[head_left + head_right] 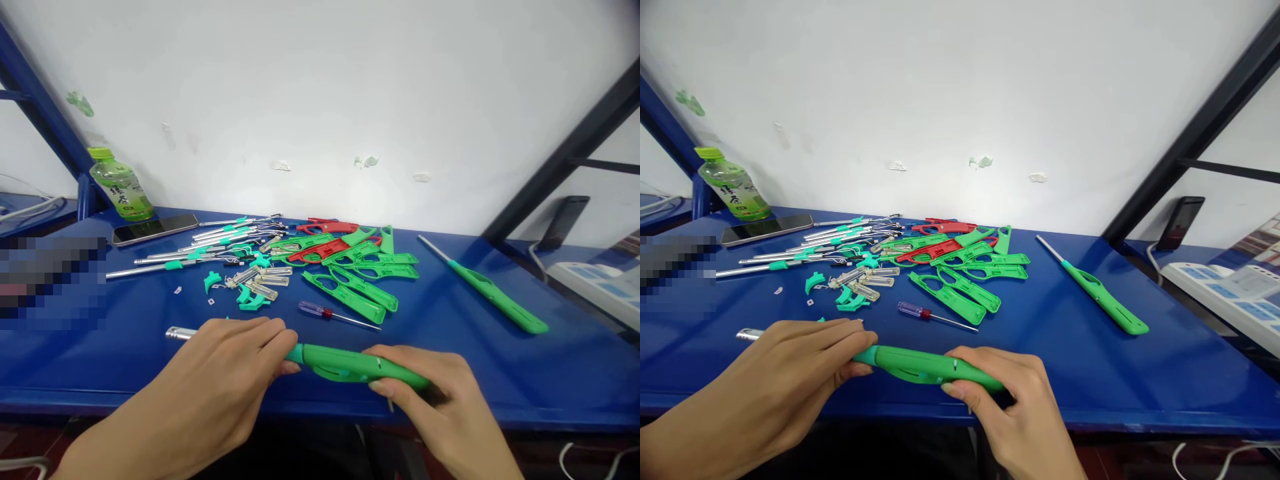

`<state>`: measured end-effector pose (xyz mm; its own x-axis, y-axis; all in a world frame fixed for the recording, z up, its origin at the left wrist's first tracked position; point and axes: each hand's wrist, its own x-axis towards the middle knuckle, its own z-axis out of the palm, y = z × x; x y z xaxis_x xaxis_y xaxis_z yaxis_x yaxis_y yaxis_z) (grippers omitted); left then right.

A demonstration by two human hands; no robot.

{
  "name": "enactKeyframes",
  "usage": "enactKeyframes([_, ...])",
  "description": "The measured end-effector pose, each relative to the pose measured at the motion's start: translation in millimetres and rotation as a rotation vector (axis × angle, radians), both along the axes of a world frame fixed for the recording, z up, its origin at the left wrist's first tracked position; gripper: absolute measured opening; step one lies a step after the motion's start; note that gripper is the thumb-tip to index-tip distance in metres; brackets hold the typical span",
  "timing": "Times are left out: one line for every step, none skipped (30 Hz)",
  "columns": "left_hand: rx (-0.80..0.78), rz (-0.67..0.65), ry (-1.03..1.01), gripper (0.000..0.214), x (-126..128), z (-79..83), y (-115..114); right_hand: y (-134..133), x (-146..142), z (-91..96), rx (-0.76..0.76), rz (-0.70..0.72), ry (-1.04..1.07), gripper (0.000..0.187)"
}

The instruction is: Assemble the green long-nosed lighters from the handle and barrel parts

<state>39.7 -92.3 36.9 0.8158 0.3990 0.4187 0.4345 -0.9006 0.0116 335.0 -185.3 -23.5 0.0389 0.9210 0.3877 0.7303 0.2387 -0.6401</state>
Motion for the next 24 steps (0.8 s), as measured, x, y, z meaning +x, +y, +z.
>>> enactKeyframes([0.014, -0.001, -0.009, 0.038, 0.7, 0.0, 0.0, -0.2, -0.6, -0.5, 0.004, 0.002, 0.000, 0.025])
enactKeyframes([0.034, -0.004, -0.021, 0.039, 1.8, -0.1, 0.4, -0.5, -1.7, -0.6, 0.003, 0.000, 0.007, 0.026])
enactKeyframes([0.060, -0.009, -0.034, 0.040, 3.3, -0.3, 1.2, -0.7, -3.1, -0.2, -0.005, -0.006, 0.021, 0.028])
enactKeyframes([0.093, -0.016, -0.050, 0.041, 5.1, -0.6, 2.4, -0.9, -4.8, 0.6, -0.016, -0.016, 0.039, 0.030])
enactKeyframes([0.126, -0.025, -0.066, 0.042, 7.2, -0.8, 3.8, -1.1, -6.5, 1.8, -0.033, -0.024, 0.058, 0.032])
enactKeyframes([0.153, -0.036, -0.083, 0.042, 9.4, -1.1, 5.2, -1.1, -7.8, 3.1, -0.049, -0.030, 0.075, 0.034])
enactKeyframes([0.170, -0.044, -0.099, 0.042, 11.5, -1.4, 6.4, -1.1, -8.7, 4.5, -0.066, -0.035, 0.089, 0.035])
enactKeyframes([0.178, -0.053, -0.115, 0.041, 13.3, -1.6, 7.2, -1.0, -9.0, 5.9, -0.081, -0.030, 0.100, 0.035])
enactKeyframes([0.179, -0.062, -0.129, 0.039, 14.8, -2.0, 7.5, -1.0, -8.8, 7.2, -0.099, -0.017, 0.113, 0.035])
enactKeyframes([0.183, -0.067, -0.140, 0.037, 15.8, -2.4, 7.4, -1.0, -8.3, 8.3, -0.120, 0.000, 0.134, 0.034])
enactKeyframes([0.194, -0.065, -0.146, 0.036, 16.5, -3.0, 6.9, -1.1, -7.8, 9.4, -0.146, 0.019, 0.166, 0.035])
enactKeyframes([0.212, -0.059, -0.141, 0.034, 16.8, -3.8, 6.1, -1.4, -7.5, 10.4, -0.179, 0.039, 0.209, 0.036])
enactKeyframes([0.241, -0.053, -0.139, 0.033, 17.0, -4.8, 5.3, -1.7, -7.6, 11.2, -0.211, 0.057, 0.257, 0.038])
enactKeyframes([0.272, -0.050, -0.137, 0.033, 17.1, -5.9, 4.6, -2.1, -8.2, 11.9, -0.241, 0.067, 0.305, 0.041])
enactKeyframes([0.299, -0.048, -0.133, 0.033, 17.3, -7.2, 4.0, -2.4, -9.1, 12.4, -0.269, 0.065, 0.345, 0.043])
enactKeyframes([0.318, -0.049, -0.132, 0.034, 17.6, -8.6, 3.7, -2.6, -10.4, 12.6, -0.293, 0.059, 0.374, 0.045])
enactKeyframes([0.328, -0.053, -0.137, 0.034, 18.0, -10.0, 3.7, -2.6, -11.9, 12.4, -0.310, 0.044, 0.391, 0.046])
enactKeyframes([0.329, -0.054, -0.137, 0.035, 18.4, -11.3, 3.9, -2.4, -13.3, 11.8, -0.315, 0.022, 0.395, 0.047])
enactKeyframes([0.325, -0.050, -0.132, 0.035, 18.8, -12.4, 4.4, -2.2, -14.5, 10.6, -0.308, -0.004, 0.386, 0.047])
enactKeyframes([0.318, -0.047, -0.123, 0.035, 19.2, -13.3, 5.1, -1.9, -15.4, 8.9, -0.287, -0.030, 0.369, 0.047])
enactKeyframes([0.316, -0.047, -0.122, 0.034, 19.5, -13.8, 6.1, -1.7, -16.0, 6.6, -0.255, -0.053, 0.351, 0.046])
enactKeyframes([0.313, -0.050, -0.118, 0.032, 19.7, -14.1, 7.4, -1.8, -16.2, 3.9, -0.220, -0.072, 0.331, 0.046])
enactKeyframes([0.311, -0.055, -0.117, 0.031, 19.8, -14.2, 8.8, -2.1, -16.2, 1.2, -0.188, -0.087, 0.312, 0.046])
enactKeyframes([0.310, -0.059, -0.123, 0.030, 19.9, -14.1, 10.4, -2.6, -16.2, -1.3, -0.165, -0.092, 0.292, 0.046])
